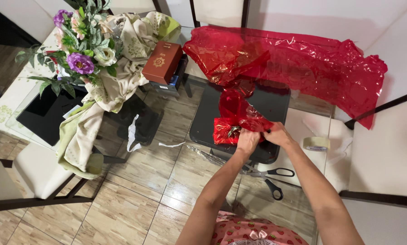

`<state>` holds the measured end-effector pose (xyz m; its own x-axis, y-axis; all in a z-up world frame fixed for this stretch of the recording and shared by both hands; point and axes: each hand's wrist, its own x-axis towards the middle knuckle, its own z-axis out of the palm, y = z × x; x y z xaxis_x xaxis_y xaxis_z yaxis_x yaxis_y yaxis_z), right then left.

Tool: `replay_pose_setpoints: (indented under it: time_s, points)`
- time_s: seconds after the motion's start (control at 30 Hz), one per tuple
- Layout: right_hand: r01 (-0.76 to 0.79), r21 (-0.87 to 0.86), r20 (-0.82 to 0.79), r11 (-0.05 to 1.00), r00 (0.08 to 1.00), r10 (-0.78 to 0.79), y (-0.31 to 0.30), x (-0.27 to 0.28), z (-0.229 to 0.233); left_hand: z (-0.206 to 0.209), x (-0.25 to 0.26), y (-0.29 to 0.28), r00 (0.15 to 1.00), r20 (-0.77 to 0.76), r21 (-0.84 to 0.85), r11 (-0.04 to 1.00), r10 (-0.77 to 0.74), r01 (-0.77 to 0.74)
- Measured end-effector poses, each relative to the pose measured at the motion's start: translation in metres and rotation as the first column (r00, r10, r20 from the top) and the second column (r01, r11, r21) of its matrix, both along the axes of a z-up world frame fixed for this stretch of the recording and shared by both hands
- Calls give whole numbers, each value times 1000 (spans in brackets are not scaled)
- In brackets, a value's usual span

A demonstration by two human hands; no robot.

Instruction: The person wraps a small item in red cellophane, secures it with tape, and ties a gold ribbon around it. They then use scissors to trim the ribbon ends.

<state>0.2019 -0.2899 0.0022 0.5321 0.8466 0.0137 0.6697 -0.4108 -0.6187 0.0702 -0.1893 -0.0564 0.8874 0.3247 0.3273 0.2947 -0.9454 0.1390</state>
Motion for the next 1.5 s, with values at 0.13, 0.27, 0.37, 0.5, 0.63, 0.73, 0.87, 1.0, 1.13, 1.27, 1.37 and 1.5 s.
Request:
replay_pose_setpoints:
  time_s: [0.13, 0.27, 0.37, 0.5, 0.63, 0.73, 0.87, 1.0, 1.13, 1.27, 1.37, 1.5]
  points:
    - [-20, 52, 22, 998, 1000, 19, -2, 2, -10, 6, -1, 0, 999, -44, -53, 998, -29, 27]
    - [-112, 292, 152, 950, 986, 69, -1, -2, -14, 25, -23, -8, 966, 245, 128, 991, -77, 47]
    - [-56, 335, 85, 941, 996, 29, -5, -14, -11, 40, -62, -13, 931, 339, 17, 991, -132, 135]
    - [-95, 417, 106, 904, 993, 56, 4, -32, -2, 65, -107, -2, 930, 351, -296, 955, 108, 1]
    - [-81, 292, 49, 953, 996, 70, 22, -47, 3, 88, -115, 15, 765, 578, -274, 950, 285, -148]
    - [-60, 309, 54, 949, 997, 46, 27, -53, 2, 96, -99, 25, 730, 634, -279, 956, 254, -90]
    - [-22, 394, 137, 919, 990, -35, 21, -58, 1, 88, -79, 34, 817, 471, -499, 864, 333, -64]
    - [-9, 472, 164, 882, 983, -78, 12, -59, 7, 77, -61, 36, 832, 390, -554, 822, 394, -130]
    - [13, 459, 172, 888, 980, -103, 12, -60, 15, 70, -54, 35, 772, 426, -604, 784, 471, -145]
    - [-2, 395, 182, 918, 980, -76, 13, -59, 19, 65, -53, 36, 760, 415, -637, 756, 501, -150]
    - [78, 348, 137, 934, 982, -133, 6, -58, 21, 63, -53, 33, 748, 455, -610, 781, 483, -134]
    - [149, 369, 109, 917, 973, -202, -30, -74, 25, 63, -56, 26, 722, 495, -596, 793, 484, -123]
